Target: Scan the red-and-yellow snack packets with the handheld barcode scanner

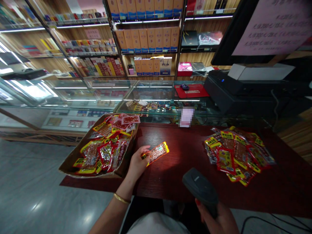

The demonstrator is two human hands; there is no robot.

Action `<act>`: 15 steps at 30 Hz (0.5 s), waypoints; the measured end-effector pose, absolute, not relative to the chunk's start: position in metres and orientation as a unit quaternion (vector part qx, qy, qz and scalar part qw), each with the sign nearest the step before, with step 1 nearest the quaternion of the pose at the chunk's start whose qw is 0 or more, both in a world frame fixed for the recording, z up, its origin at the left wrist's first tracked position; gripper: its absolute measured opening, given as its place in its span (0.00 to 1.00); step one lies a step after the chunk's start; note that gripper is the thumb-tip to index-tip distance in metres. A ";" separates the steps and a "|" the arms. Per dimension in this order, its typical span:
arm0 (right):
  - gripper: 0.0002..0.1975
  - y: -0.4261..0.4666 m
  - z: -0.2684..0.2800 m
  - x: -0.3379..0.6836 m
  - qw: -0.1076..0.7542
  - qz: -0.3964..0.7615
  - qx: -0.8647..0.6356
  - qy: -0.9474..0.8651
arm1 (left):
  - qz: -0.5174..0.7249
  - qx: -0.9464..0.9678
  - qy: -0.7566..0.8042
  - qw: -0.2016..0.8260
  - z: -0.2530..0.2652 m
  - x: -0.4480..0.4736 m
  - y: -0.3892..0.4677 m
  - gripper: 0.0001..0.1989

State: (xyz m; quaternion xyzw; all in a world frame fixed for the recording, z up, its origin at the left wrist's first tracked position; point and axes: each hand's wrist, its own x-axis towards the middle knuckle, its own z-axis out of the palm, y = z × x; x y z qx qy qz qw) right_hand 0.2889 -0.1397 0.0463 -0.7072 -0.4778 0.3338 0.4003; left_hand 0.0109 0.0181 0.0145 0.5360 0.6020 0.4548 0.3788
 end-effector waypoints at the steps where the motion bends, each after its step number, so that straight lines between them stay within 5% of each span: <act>1: 0.28 -0.139 0.046 0.287 0.398 0.339 -0.703 -0.481 | 0.452 0.540 0.597 0.385 0.015 0.013 0.018 0.21; 8: 0.25 -0.141 0.046 0.296 0.422 0.337 -0.703 -0.463 | 0.422 0.544 0.553 0.469 0.015 0.049 0.037 0.23; 15: 0.31 -0.167 0.040 0.332 0.458 0.283 -0.757 -0.370 | 0.425 0.681 0.385 0.455 0.024 0.214 0.067 0.16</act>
